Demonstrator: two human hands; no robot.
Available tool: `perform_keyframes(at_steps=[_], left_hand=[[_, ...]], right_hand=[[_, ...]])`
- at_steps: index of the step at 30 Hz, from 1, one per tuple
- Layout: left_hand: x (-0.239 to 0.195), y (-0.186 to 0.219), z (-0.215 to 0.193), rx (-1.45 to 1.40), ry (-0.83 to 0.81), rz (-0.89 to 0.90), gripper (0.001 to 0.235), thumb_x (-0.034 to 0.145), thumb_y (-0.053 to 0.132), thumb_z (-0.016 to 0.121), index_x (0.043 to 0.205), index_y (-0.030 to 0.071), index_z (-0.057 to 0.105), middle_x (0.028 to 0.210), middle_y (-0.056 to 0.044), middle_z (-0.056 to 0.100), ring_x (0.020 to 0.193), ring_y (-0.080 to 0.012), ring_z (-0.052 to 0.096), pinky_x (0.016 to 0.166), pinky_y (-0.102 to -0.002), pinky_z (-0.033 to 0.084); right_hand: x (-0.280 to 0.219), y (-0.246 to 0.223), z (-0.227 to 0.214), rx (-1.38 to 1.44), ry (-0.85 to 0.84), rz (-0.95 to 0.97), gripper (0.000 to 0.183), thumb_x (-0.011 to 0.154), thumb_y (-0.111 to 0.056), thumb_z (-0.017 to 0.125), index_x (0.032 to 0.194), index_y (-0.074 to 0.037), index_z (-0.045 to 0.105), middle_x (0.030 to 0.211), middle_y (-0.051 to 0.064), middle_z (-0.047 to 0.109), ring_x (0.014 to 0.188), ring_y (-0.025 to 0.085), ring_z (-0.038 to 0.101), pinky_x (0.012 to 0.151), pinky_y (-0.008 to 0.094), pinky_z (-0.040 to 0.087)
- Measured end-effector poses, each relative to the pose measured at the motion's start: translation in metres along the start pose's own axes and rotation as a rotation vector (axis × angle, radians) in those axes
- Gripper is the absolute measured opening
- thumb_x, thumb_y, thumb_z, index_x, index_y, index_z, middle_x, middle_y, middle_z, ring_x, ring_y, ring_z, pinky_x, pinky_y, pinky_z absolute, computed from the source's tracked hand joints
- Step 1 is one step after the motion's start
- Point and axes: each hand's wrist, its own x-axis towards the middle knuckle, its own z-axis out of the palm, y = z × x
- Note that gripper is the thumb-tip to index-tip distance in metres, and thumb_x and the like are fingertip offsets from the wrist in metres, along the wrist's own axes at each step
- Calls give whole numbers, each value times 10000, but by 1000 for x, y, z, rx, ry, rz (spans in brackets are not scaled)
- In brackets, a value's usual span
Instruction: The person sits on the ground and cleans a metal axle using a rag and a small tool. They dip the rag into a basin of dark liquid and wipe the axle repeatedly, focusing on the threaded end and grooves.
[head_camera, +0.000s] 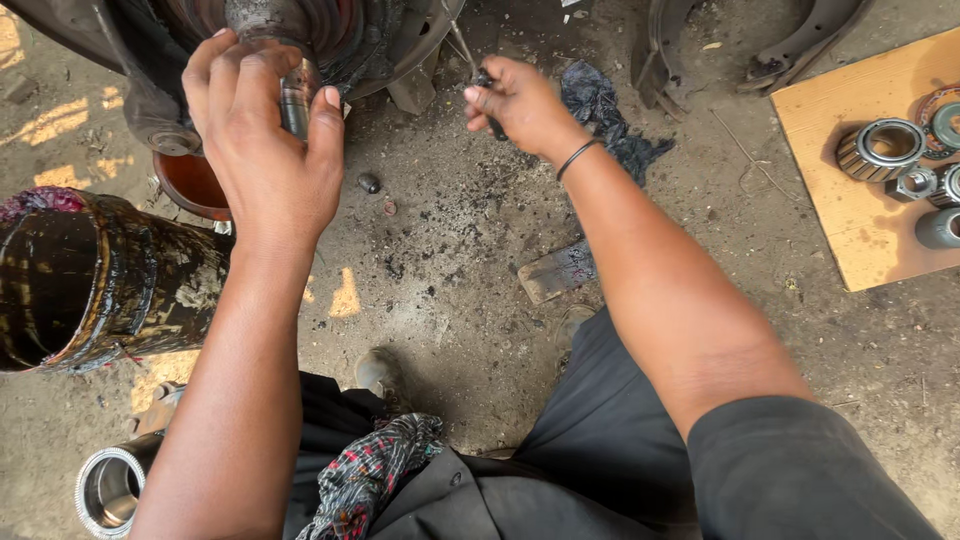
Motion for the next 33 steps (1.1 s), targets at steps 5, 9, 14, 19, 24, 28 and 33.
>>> perform_keyframes(at_steps=[5, 9, 14, 19, 24, 28, 33], left_hand=[[-2, -4, 1, 8, -5, -6, 280, 960, 63, 737, 1221, 20, 643, 1325, -153, 623, 1402, -399, 447, 1200, -530, 412], [-3, -7, 3, 4, -5, 4, 274, 966, 60, 737, 1219, 17, 642, 1319, -157, 622, 1435, -409, 447, 1195, -527, 415], [-4, -6, 2, 10, -18, -9, 281, 962, 61, 739, 1224, 18, 647, 1309, -154, 625, 1448, -408, 456, 1196, -525, 420], [-3, -5, 2, 20, -26, -8, 265, 977, 69, 736, 1215, 11, 635, 1310, -161, 623, 1412, -402, 457, 1184, -527, 420], [-2, -5, 2, 31, -30, 10, 237, 1011, 83, 756, 1203, 17, 635, 1290, -160, 625, 1432, -408, 462, 1167, -526, 428], [-3, -6, -1, 47, -31, 24, 252, 972, 68, 728, 1198, 15, 630, 1289, -169, 614, 1388, -391, 468, 1166, -523, 426], [0, -3, -1, 35, -39, 19, 255, 954, 49, 721, 1191, 9, 636, 1283, -165, 622, 1377, -385, 473, 1165, -508, 429]], right_hand=[[17, 24, 15, 302, 27, 23, 178, 1075, -228, 600, 1052, -63, 534, 840, 40, 674, 690, 127, 708, 613, 302, 585], [26, 31, 28, 289, 145, -78, 242, 1084, -209, 650, 1000, -66, 473, 817, -9, 563, 632, 87, 560, 589, 302, 575], [25, 39, 46, 120, 256, -30, 232, 1052, -226, 666, 987, -70, 507, 735, -27, 526, 564, 72, 498, 506, 276, 501], [34, 34, 56, 214, 205, -20, 199, 1036, -244, 668, 1000, -83, 557, 735, -37, 530, 574, 61, 493, 511, 267, 495], [49, 25, 61, 236, 210, -23, 262, 1040, -278, 667, 920, -104, 511, 676, -40, 497, 532, 64, 486, 484, 267, 487], [55, 24, 70, 364, 209, -139, 248, 1054, -288, 655, 945, -104, 528, 719, -38, 532, 568, 69, 519, 515, 268, 502], [54, 24, 64, 277, 232, -27, 262, 1019, -300, 680, 936, -104, 528, 708, -38, 514, 534, 74, 501, 472, 273, 476]])
